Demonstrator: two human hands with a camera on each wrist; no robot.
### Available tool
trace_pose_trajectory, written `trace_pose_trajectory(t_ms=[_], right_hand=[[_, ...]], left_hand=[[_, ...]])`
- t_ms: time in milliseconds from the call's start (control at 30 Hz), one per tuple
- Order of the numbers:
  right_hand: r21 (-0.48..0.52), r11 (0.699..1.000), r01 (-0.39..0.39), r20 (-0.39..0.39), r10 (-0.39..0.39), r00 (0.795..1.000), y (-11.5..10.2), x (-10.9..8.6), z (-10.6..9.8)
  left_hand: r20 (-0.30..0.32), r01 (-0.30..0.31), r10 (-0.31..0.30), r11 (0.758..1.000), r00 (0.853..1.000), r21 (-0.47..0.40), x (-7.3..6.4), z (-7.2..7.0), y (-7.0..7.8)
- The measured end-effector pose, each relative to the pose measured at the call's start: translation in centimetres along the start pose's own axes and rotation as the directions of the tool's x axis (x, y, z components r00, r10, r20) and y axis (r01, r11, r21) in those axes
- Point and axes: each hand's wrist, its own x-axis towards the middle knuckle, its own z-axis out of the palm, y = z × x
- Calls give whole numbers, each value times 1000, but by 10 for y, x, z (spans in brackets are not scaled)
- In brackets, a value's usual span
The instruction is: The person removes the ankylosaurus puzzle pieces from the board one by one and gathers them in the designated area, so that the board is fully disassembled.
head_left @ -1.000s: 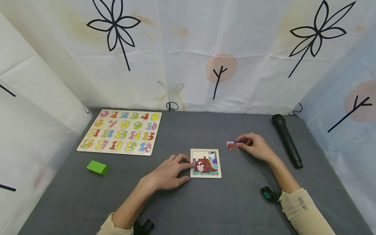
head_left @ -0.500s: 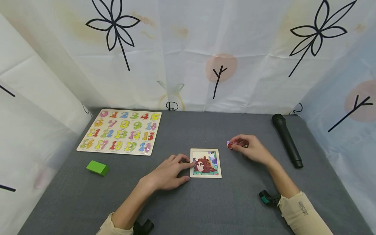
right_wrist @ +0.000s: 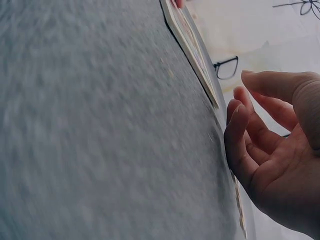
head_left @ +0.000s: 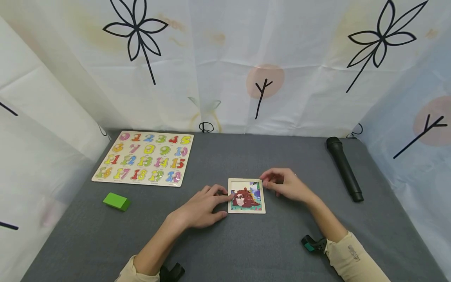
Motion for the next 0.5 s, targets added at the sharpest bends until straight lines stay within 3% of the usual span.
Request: trace_pose_trajectory(t_ms=[267, 500], right_hand=[[15, 1000, 1, 71, -2, 997, -5, 10, 14], [-149, 989, 15, 82, -3, 997, -10, 16, 22]], left_hand=[[4, 9, -9, 1000, 1000, -3, 0, 1, 0], [7, 9, -9, 1000, 1000, -3, 1, 1, 0]])
